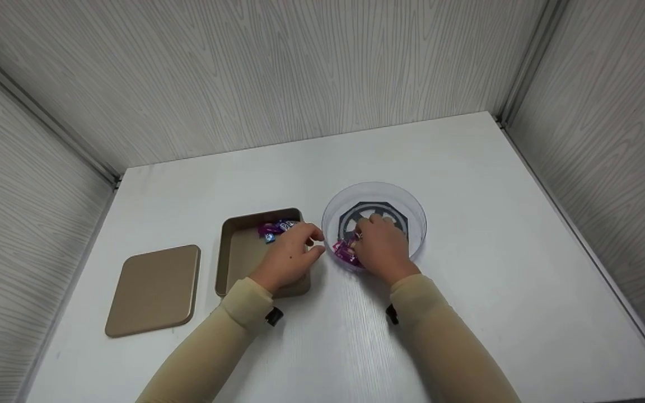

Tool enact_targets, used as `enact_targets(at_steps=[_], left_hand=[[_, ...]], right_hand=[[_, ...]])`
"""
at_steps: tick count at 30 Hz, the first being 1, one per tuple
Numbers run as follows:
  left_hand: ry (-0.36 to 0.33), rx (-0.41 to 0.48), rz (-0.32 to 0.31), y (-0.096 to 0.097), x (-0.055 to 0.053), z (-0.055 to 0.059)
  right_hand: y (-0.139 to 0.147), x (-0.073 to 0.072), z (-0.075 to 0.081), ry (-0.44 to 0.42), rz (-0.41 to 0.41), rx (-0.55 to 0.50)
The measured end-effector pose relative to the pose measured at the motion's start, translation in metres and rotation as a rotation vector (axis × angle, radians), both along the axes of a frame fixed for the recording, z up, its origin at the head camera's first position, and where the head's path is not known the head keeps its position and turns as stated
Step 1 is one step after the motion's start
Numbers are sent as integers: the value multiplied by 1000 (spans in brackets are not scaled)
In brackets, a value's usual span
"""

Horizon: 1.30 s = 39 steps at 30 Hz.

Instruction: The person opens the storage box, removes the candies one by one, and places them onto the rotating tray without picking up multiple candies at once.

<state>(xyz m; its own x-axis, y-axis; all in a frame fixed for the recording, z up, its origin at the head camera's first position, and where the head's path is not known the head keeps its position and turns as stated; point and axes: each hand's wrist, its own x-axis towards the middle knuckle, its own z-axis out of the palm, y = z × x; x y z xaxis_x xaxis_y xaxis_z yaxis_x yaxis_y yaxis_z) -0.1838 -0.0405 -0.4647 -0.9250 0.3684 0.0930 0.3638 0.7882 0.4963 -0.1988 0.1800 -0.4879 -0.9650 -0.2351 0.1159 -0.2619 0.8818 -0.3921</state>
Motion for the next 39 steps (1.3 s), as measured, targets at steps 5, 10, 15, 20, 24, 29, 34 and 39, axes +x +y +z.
enact_targets(at_steps=[5, 10, 15, 20, 24, 29, 34, 39], left_hand=[[-1, 14, 17, -8, -1, 0], [-8, 42, 42, -19, 1, 4], [-9, 44, 92, -32, 1, 4], [-33, 13, 176, -45, -3, -3], [-58, -16, 220, -56, -7, -11], [-94, -116, 218, -67, -9, -20], [-74, -207, 138, -64, -9, -22], [-16, -277, -10, -55, -10, -24]], right_hand=[[-15, 1, 4, 11, 42, -30], [-32, 4, 8, 18, 76, -81], [-45, 4, 8, 33, 99, -92], [-57, 4, 7, 39, 121, -97], [-66, 4, 9, 51, 144, -99], [-78, 6, 11, 74, 147, -81], [-86, 7, 11, 72, 155, -93], [-88, 7, 9, 74, 173, -107]])
